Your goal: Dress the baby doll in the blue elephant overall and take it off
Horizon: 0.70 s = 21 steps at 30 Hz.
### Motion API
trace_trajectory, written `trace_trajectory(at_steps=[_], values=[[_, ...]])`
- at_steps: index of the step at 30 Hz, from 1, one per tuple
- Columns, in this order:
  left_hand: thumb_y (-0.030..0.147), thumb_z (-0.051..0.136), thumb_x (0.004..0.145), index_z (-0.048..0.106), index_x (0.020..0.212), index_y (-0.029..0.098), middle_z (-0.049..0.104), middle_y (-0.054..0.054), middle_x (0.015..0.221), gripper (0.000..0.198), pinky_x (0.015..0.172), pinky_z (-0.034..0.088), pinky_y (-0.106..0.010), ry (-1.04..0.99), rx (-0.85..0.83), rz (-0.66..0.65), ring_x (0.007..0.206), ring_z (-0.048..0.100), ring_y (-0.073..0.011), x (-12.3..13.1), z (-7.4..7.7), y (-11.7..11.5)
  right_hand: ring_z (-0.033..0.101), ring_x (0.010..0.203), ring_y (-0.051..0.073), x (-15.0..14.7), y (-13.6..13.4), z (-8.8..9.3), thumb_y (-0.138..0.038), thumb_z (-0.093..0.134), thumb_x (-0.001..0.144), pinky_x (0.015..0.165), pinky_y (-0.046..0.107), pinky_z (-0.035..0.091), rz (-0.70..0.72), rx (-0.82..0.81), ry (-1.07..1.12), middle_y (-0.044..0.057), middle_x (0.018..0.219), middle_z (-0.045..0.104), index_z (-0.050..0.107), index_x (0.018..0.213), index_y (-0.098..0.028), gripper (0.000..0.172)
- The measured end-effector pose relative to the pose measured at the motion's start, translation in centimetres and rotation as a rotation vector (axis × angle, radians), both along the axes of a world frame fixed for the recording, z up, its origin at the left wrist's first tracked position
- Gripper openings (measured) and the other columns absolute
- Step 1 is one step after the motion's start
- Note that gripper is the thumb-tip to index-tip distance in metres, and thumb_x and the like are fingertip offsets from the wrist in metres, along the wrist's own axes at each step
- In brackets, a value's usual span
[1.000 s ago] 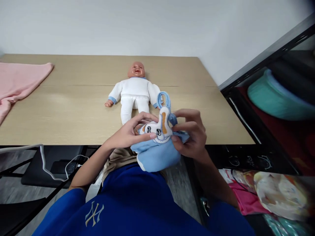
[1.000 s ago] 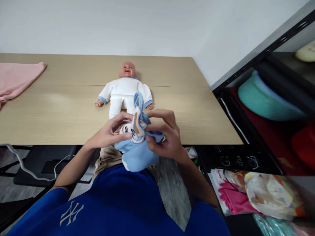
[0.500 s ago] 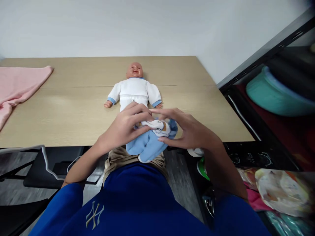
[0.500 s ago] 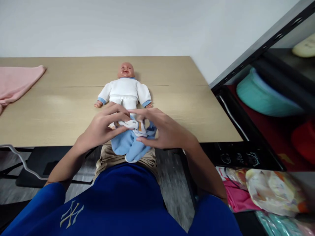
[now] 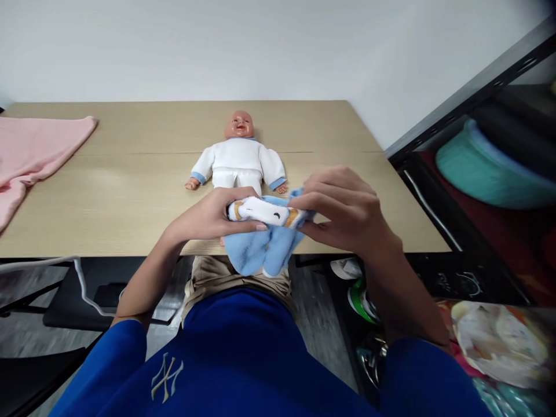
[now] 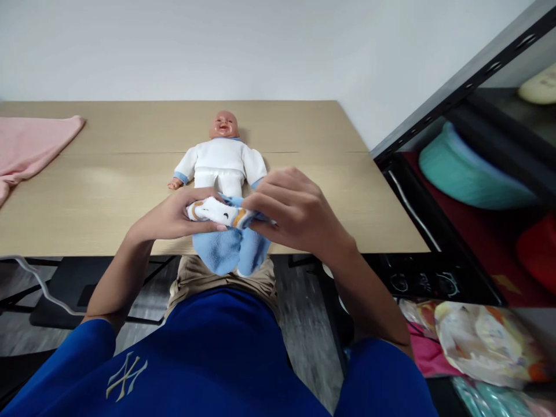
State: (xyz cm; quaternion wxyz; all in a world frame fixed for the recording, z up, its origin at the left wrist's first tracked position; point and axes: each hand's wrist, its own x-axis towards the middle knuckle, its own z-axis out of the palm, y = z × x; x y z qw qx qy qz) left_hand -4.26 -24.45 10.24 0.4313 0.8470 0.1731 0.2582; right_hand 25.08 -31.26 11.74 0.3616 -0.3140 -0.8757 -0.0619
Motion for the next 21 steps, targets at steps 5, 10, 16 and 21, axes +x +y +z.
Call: trace_trajectory(at_steps=[5,10,16,21], values=[[0.038,0.075,0.115,0.068,0.111,0.021,0.072,-0.003,0.102,0.018,0.083,0.052,-0.031,-0.051,0.096,0.036,0.091,0.064,-0.0195,-0.3,-0.4,0.6,0.068,0.089,0.028,1.6,0.7,0.6,-0.041,0.072,0.115,0.084,0.045,0.050,-0.141,-0.044,-0.270,0.004,0.085,0.074,0.077,0.104,-0.026,0.019],[0.027,0.073,0.108,0.070,0.114,0.021,0.076,-0.002,0.100,0.009,0.084,0.052,-0.031,-0.030,0.164,0.207,0.091,0.067,-0.0190,-0.2,-0.6,0.7,0.073,0.112,0.033,1.8,0.6,0.6,-0.038,0.079,0.112,0.103,0.054,0.056,-0.160,0.023,-0.186,0.009,0.114,0.083,0.076,0.099,-0.028,0.017],[0.028,0.076,0.103,0.072,0.111,0.022,0.081,-0.004,0.108,0.012,0.091,0.054,-0.033,-0.132,0.138,0.234,0.099,0.072,-0.0206,0.7,0.2,0.8,0.078,0.101,0.027,-0.8,0.9,-1.3,-0.050,0.091,0.103,0.086,0.038,0.062,0.012,-0.543,0.117,0.007,0.120,0.084,0.073,0.129,-0.025,0.041],[0.045,0.085,0.104,0.078,0.107,0.019,0.077,-0.002,0.096,0.027,0.078,0.052,-0.030,0.114,0.102,0.107,0.085,0.066,-0.0182,-0.9,1.9,1.7,0.067,0.084,0.021,-0.7,3.0,-3.0,-0.062,0.081,0.109,0.080,0.034,0.055,0.216,-0.779,0.180,0.003,0.093,0.078,0.075,0.101,-0.023,0.041]])
